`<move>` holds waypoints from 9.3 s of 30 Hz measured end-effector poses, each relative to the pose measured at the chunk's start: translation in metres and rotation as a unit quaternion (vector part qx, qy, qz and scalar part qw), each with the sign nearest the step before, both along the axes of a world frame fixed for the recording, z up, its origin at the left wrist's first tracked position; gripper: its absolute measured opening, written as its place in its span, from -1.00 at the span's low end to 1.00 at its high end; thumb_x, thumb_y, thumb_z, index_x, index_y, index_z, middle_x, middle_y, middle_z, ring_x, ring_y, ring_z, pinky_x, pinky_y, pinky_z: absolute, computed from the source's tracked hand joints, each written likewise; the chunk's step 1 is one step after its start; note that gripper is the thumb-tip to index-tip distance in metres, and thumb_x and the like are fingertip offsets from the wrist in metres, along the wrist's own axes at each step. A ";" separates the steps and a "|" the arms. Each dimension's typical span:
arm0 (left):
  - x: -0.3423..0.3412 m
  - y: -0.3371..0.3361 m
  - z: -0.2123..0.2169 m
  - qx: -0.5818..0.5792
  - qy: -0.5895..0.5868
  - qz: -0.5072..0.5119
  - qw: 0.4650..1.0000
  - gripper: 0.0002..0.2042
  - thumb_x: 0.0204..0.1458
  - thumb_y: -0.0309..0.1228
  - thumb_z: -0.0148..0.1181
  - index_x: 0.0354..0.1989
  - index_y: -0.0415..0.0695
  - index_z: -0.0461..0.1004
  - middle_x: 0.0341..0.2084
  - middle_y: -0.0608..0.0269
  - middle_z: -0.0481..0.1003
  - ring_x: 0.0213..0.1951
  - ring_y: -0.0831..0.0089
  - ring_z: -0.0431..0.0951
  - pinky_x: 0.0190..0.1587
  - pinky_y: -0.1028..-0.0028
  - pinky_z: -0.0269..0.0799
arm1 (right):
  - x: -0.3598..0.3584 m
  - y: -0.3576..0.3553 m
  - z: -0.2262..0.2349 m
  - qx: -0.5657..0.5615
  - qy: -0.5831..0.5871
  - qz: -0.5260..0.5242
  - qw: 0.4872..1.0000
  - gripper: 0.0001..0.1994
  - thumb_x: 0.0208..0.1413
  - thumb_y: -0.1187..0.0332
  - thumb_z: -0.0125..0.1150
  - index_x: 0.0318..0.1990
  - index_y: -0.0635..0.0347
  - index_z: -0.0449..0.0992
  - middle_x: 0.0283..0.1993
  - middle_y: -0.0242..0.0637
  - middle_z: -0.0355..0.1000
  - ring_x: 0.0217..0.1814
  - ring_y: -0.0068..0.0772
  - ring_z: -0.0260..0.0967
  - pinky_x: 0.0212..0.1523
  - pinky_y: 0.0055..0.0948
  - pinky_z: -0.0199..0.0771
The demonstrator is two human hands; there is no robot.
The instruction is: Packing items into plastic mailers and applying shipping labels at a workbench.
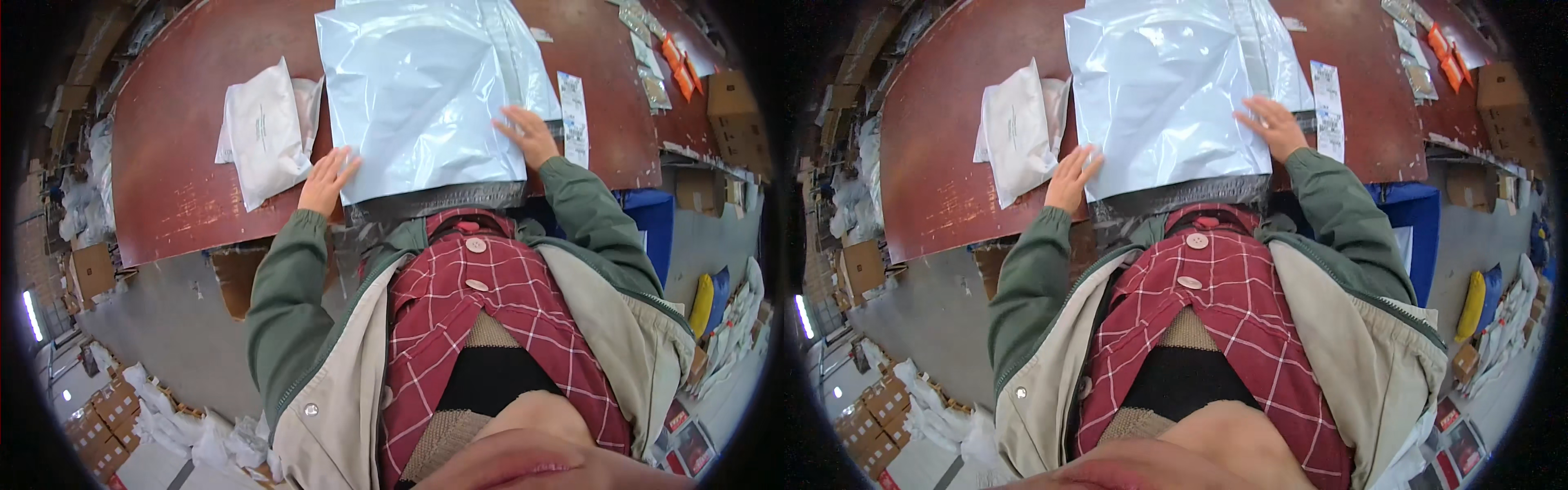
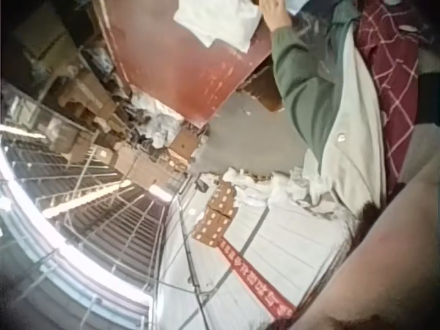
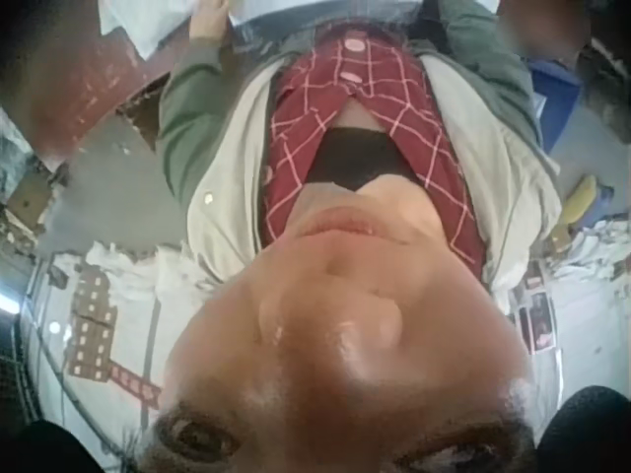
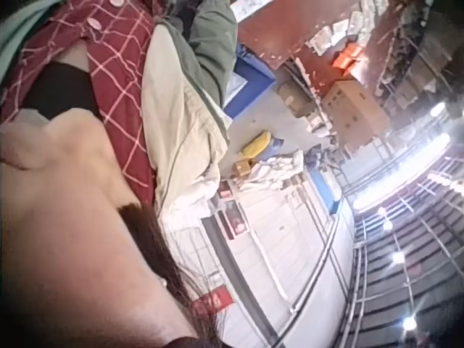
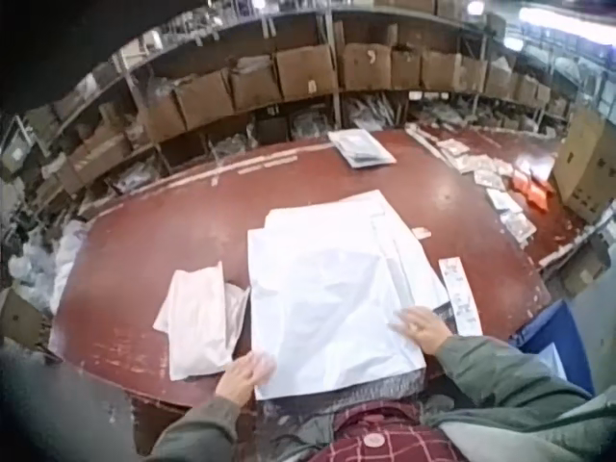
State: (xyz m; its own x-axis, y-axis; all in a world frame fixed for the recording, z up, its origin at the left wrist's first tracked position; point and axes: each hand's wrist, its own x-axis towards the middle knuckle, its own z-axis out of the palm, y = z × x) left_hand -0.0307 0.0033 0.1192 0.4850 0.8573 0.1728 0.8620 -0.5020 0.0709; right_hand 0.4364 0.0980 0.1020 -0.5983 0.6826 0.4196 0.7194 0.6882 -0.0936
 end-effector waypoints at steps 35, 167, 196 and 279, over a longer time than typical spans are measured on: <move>0.098 0.011 -0.013 -0.005 -0.173 0.169 0.970 -0.50 -0.01 -0.20 0.15 0.14 -0.06 0.32 0.20 -0.02 0.18 0.17 -0.03 0.21 0.19 0.20 0.14 | -0.061 -0.029 -0.001 -0.089 0.102 -0.125 0.983 -0.46 -0.01 0.20 0.23 0.14 0.16 0.30 0.21 -0.04 0.20 0.27 0.00 0.09 0.23 -0.15 0.10; -0.025 0.080 -0.057 -0.035 -0.603 0.681 0.414 -0.15 -0.22 0.06 0.24 0.17 -0.33 0.20 0.02 -0.06 0.29 -0.01 0.13 0.38 -0.10 0.17 0.46 | 0.034 -0.143 0.025 -0.294 0.291 -0.273 0.869 -0.85 0.07 0.52 0.13 -0.19 0.24 0.53 -0.27 -0.33 0.47 -0.29 -0.55 0.43 -0.26 -0.58 0.41; 0.165 0.071 -0.005 -0.170 -0.043 -0.089 0.981 -0.71 -0.06 -0.32 0.18 -0.10 0.00 0.48 -0.14 0.06 0.45 -0.10 0.08 0.44 -0.01 0.21 0.34 | 0.037 -0.042 0.070 -0.556 0.683 -0.037 0.472 -0.47 0.13 0.05 0.08 0.12 0.27 0.31 0.06 -0.14 0.37 0.01 -0.31 0.38 0.05 -0.30 0.37; 0.211 0.093 -0.011 -0.180 -0.161 0.048 0.969 -0.74 0.00 -0.32 0.13 -0.12 -0.05 0.50 -0.13 0.02 0.49 -0.08 0.14 0.47 0.09 0.14 0.24 | -0.018 -0.115 -0.016 -0.505 0.323 -0.260 0.757 -0.77 -0.04 0.30 0.27 -0.34 0.32 0.54 -0.50 -0.26 0.51 -0.50 -0.51 0.41 -0.40 -0.48 0.40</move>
